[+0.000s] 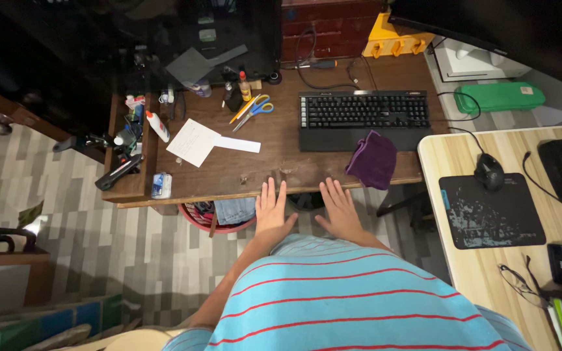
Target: The person picks up a keyboard and a separate palm rest, aligns them, and snaps the palm rest into place. They then flip the keyboard over to inspect the underside and reposition it on the desk.
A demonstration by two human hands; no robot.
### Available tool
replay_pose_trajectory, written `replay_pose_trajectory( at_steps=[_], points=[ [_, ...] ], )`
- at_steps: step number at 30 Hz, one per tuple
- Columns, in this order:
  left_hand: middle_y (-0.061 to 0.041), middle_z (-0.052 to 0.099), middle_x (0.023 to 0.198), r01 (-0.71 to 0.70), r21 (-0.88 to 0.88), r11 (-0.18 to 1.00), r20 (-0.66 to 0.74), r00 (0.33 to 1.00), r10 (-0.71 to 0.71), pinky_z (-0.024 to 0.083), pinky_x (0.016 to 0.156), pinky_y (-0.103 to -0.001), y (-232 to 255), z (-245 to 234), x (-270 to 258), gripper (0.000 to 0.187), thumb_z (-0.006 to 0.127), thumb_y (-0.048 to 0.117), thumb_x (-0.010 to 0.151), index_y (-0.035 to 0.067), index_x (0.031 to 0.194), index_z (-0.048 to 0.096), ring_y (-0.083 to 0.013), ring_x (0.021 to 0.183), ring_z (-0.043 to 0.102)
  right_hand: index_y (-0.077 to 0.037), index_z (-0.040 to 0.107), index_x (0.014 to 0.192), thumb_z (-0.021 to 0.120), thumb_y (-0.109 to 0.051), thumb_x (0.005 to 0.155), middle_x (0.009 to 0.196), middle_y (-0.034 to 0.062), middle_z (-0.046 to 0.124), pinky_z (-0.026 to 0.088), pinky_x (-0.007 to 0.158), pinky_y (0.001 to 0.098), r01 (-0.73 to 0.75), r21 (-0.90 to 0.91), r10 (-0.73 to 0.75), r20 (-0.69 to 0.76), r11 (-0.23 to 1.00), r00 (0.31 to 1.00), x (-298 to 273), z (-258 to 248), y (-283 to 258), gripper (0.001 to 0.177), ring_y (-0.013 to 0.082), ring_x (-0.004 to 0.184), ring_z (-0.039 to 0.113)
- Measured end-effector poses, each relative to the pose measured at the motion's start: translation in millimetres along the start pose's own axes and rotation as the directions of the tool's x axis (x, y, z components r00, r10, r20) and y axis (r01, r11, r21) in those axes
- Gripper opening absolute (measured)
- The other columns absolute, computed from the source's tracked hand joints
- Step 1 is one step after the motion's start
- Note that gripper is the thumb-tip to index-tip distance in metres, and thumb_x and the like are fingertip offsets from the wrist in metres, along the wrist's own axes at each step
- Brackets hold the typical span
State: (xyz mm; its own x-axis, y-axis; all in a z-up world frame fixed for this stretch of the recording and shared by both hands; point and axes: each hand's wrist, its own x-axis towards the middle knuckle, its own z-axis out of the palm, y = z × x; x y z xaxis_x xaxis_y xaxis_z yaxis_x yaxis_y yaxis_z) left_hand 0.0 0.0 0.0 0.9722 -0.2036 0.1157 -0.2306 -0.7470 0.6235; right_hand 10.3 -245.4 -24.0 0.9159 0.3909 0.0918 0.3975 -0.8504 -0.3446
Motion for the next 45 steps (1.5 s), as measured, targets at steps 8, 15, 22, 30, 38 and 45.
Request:
replay_pose_trajectory(
  at_steps=[8, 15, 22, 30, 38, 45],
  points=[
    [-0.023, 0.006, 0.169, 0.016, 0.01, 1.0, 0.031, 0.999, -0.016, 0.013, 0.121, -0.06, 2, -2, 4, 0.101, 0.081, 0.028, 0.08, 0.014, 0.161, 0.022, -0.0428, 0.156, 0.007, -0.009, 0.014, 0.161, 0.073, -0.037, 0.085, 0.169, 0.0167, 0.011, 0.013, 0.122, 0.0576, -0.046, 0.01, 0.045, 0.05, 0.999, 0.998, 4, -11, -8, 0.1, 0.0361, 0.157, 0.007],
    [-0.022, 0.006, 0.169, 0.041, 0.022, 0.999, 0.063, 0.997, -0.042, 0.012, 0.122, -0.058, 2, -5, 6, 0.101, 0.081, 0.028, 0.08, 0.015, 0.162, 0.022, -0.0411, 0.156, 0.006, -0.009, 0.014, 0.161, 0.074, -0.036, 0.084, 0.169, 0.0163, 0.01, 0.012, 0.123, 0.0577, -0.062, 0.008, 0.061, 0.046, 0.998, 0.997, 7, -12, -11, 0.101, 0.0355, 0.157, 0.007],
    [-0.022, 0.006, 0.169, 0.025, 0.012, 1.0, 0.051, 0.998, -0.025, 0.011, 0.122, -0.058, 0, -7, 8, 0.101, 0.081, 0.028, 0.08, 0.015, 0.161, 0.022, -0.0411, 0.156, 0.006, -0.009, 0.015, 0.161, 0.074, -0.036, 0.084, 0.169, 0.016, 0.011, 0.012, 0.123, 0.057, -0.066, 0.003, 0.066, 0.049, 0.998, 0.997, 10, -11, -11, 0.1, 0.035, 0.157, 0.007],
    [-0.024, 0.006, 0.168, 0.009, 0.02, 1.0, 0.057, 0.998, -0.01, 0.011, 0.121, -0.059, -4, -5, 8, 0.1, 0.08, 0.028, 0.081, 0.014, 0.162, 0.022, -0.0431, 0.156, 0.006, -0.009, 0.015, 0.161, 0.073, -0.037, 0.086, 0.169, 0.0164, 0.01, 0.01, 0.123, 0.057, -0.067, -0.021, 0.068, 0.054, 0.998, 0.996, 10, -6, -10, 0.099, 0.0345, 0.156, 0.006],
    [-0.024, 0.008, 0.168, 0.003, 0.014, 1.0, 0.041, 0.999, -0.004, 0.012, 0.121, -0.059, -5, -3, 7, 0.1, 0.081, 0.028, 0.08, 0.015, 0.161, 0.023, -0.0428, 0.156, 0.007, -0.01, 0.014, 0.161, 0.073, -0.036, 0.087, 0.169, 0.0152, 0.009, 0.009, 0.123, 0.0564, -0.099, -0.013, 0.1, 0.094, 0.995, 0.991, 10, -7, -13, 0.099, 0.0336, 0.157, 0.004],
    [-0.024, 0.008, 0.168, 0.006, 0.017, 1.0, 0.06, 0.998, -0.007, 0.012, 0.121, -0.059, -7, -3, 8, 0.1, 0.08, 0.028, 0.081, 0.014, 0.161, 0.023, -0.0427, 0.156, 0.007, -0.01, 0.014, 0.161, 0.073, -0.036, 0.087, 0.169, 0.0154, 0.009, 0.009, 0.123, 0.056, -0.107, -0.005, 0.107, 0.086, 0.994, 0.991, 9, -10, -17, 0.098, 0.0341, 0.157, 0.005]
  ],
)
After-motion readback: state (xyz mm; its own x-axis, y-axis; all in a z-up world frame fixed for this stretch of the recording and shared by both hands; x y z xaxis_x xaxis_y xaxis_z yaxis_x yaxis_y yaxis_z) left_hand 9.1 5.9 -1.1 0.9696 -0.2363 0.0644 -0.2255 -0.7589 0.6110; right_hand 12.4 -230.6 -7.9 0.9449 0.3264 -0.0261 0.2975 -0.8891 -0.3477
